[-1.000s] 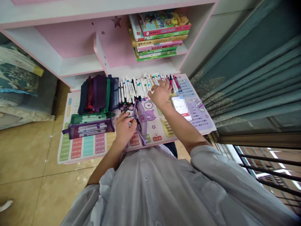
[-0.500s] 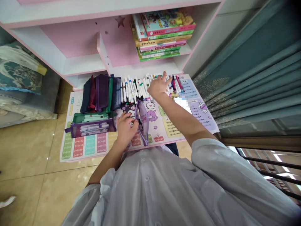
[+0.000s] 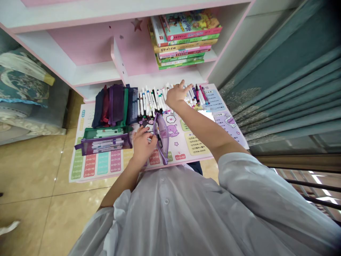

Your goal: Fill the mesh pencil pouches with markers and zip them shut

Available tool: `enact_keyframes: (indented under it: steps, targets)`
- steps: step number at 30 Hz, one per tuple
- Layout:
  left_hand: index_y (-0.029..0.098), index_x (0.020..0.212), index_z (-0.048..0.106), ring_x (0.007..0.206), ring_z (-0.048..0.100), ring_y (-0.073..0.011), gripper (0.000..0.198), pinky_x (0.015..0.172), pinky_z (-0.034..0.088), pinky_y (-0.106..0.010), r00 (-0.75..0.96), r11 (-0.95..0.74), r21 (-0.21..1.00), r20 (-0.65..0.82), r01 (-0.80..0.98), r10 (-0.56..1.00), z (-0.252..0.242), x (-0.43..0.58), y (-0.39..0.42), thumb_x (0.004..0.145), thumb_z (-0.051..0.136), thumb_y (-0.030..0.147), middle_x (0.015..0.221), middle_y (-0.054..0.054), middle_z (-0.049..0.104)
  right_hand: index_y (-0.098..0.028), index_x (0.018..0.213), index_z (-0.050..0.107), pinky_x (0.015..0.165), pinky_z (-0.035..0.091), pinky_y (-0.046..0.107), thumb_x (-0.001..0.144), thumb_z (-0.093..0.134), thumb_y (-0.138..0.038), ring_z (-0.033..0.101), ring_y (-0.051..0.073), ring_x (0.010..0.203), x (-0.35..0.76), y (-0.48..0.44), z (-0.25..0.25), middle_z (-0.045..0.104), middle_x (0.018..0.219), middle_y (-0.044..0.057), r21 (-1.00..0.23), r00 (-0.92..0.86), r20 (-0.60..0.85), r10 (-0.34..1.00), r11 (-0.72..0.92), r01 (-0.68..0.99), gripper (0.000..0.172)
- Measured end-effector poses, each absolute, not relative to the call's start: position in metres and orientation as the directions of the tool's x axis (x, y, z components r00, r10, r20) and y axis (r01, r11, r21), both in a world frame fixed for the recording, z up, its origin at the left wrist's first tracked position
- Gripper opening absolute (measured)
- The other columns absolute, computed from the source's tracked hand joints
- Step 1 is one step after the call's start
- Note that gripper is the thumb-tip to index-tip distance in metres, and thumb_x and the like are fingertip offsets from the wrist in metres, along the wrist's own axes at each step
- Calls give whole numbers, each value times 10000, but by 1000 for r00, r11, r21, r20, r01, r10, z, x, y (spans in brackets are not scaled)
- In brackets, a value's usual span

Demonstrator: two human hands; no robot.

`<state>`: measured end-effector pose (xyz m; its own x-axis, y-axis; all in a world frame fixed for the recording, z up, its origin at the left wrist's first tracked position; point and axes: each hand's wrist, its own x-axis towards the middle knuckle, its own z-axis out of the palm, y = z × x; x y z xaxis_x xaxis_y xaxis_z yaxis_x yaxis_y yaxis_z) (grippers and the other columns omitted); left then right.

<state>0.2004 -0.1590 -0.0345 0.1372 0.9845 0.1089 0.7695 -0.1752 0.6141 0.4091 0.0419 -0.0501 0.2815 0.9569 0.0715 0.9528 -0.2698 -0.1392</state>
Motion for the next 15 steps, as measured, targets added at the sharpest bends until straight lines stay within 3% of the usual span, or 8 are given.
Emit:
enact_keyframes:
  steps: [9, 12, 15]
  targets:
    - [231, 634, 685, 1378, 535, -288, 206, 1181, 373, -519, 140, -169, 618, 96, 768, 986, -31, 202, -159, 823, 612, 269, 1266, -61, 727, -90, 1114, 739, 1053, -11, 885, 974, 408, -553, 143, 538, 1522, 410, 38, -47, 546, 1406, 269, -175, 290, 110, 951, -269, 947, 586]
    - [230, 639, 686, 1386, 526, -295, 203, 1182, 370, -526, 142, -160, 617, 79, 770, 987, -30, 202, -159, 823, 609, 266, 1279, -63, 721, -118, 1090, 746, 1082, 6, 871, 960, 450, -495, 179, 519, 1515, 410, 17, -30, 584, 1378, 240, -194, 269, 135, 954, -241, 951, 496]
    - [230, 644, 690, 1385, 524, -302, 209, 1181, 368, -528, 144, -165, 613, 84, 773, 986, -30, 202, -159, 829, 602, 272, 1276, -59, 720, -117, 1059, 750, 1128, 103, 832, 897, 545, -371, 234, 493, 1497, 405, -23, -5, 595, 1383, 221, -160, 253, 159, 954, -228, 960, 364]
